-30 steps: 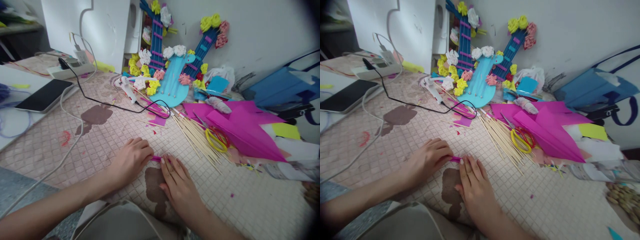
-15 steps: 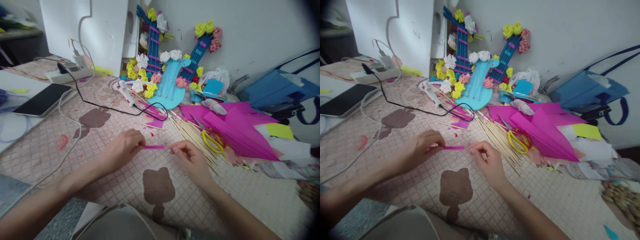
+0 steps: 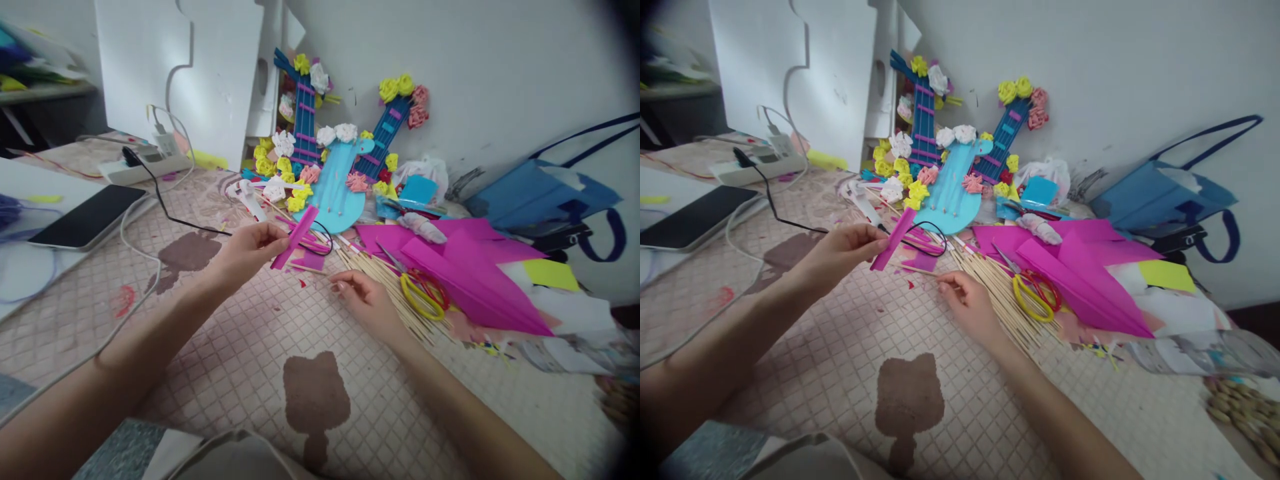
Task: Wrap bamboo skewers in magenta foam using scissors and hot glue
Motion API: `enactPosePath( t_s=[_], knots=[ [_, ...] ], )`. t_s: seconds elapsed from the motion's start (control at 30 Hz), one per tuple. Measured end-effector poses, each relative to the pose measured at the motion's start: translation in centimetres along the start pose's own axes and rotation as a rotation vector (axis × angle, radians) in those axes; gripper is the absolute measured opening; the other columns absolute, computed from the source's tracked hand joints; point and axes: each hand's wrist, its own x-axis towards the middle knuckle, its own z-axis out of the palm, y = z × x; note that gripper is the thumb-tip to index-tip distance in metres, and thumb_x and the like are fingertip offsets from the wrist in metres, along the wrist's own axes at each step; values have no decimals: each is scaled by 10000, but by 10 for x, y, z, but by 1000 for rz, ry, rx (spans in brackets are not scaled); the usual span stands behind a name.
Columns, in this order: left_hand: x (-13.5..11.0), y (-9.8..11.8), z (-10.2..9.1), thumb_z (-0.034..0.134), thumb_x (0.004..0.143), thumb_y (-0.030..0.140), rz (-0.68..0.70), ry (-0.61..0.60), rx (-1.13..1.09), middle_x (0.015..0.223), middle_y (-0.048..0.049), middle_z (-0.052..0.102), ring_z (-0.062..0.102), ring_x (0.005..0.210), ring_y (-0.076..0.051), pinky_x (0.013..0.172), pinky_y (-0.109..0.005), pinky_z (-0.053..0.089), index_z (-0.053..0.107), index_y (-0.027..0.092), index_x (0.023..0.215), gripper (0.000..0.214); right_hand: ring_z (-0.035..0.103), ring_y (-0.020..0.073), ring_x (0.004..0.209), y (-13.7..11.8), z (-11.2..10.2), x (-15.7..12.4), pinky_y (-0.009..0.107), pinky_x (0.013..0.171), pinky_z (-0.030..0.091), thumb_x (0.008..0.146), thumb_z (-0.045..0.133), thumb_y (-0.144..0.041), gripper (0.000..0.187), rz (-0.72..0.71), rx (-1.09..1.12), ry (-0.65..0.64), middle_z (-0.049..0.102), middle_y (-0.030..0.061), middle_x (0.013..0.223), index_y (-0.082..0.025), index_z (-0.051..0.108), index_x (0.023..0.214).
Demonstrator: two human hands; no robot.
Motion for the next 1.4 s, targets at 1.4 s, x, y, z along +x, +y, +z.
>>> enactPosePath(
  t_s=[1.4],
  knots=[
    [-26,-14,31,775,707,283,-416,-125,-788,669,28,558,489,583,-62,563,-180,415,644,143,728,193,522,137,645,-13,-11,15,259,551,387,912,484,-268,277,-131,-156,213,585,22,750,-191,556,656]
  ],
)
